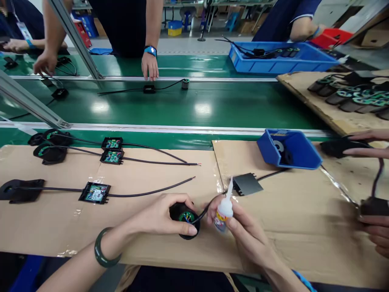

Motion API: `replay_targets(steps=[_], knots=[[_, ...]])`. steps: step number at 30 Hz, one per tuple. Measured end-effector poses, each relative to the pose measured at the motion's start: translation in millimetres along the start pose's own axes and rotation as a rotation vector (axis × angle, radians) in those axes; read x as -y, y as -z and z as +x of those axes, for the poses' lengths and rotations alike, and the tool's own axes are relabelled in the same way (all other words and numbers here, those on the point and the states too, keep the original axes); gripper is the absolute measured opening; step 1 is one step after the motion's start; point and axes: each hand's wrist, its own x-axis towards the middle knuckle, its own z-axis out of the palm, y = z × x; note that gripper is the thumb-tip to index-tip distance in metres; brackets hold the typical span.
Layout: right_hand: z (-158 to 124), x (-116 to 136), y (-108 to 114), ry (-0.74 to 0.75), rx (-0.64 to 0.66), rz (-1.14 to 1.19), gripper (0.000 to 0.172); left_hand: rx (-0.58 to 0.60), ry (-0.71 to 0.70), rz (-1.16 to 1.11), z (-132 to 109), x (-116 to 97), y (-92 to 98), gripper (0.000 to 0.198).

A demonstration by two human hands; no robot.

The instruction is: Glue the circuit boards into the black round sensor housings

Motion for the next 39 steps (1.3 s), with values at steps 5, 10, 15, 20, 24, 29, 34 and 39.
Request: replay_targets(steps=[5, 10, 15, 20, 24, 29, 34, 39], knots=[[15, -6, -2, 0.034, -0.031, 0.065, 0.029, -0.060, -0.022, 0.156, 0, -6, -10.9, 0.015], [-1, 5, 0, -0.016, -0.143, 0.135, 0.034, -0.214, -0.005, 0.234, 1, -4, -21.2, 0.010], [-30, 12, 1, -0.103, -0.362, 0.313, 0.021, -0.402, -0.124, 0.256, 3, 3, -30.4, 0.013], [-51, 2, 0, -0.177, -0.571, 0.482, 0.026, -0.457, -0.180, 0.243, 6, 8, -38.4, 0.015], [-56, -6, -1, -0.185, -0.707, 0.614, 0.033, -0.495, -0.218, 0.282, 9, 8, -42.4, 0.015], [-53, -11, 0, -0.157, -0.809, 0.663, 0.036, -0.542, -0.242, 0.284, 11, 8, -45.7, 0.016], [-45, -8, -3, -0.055, -0.839, 0.669, 0.036, -0.586, -0.249, 0.236, 13, 10, -48.8, 0.017], [-34, 1, -12, 0.086, -0.798, 0.531, 0.032, -0.605, -0.221, 0.222, 16, 12, -50.3, 0.017]])
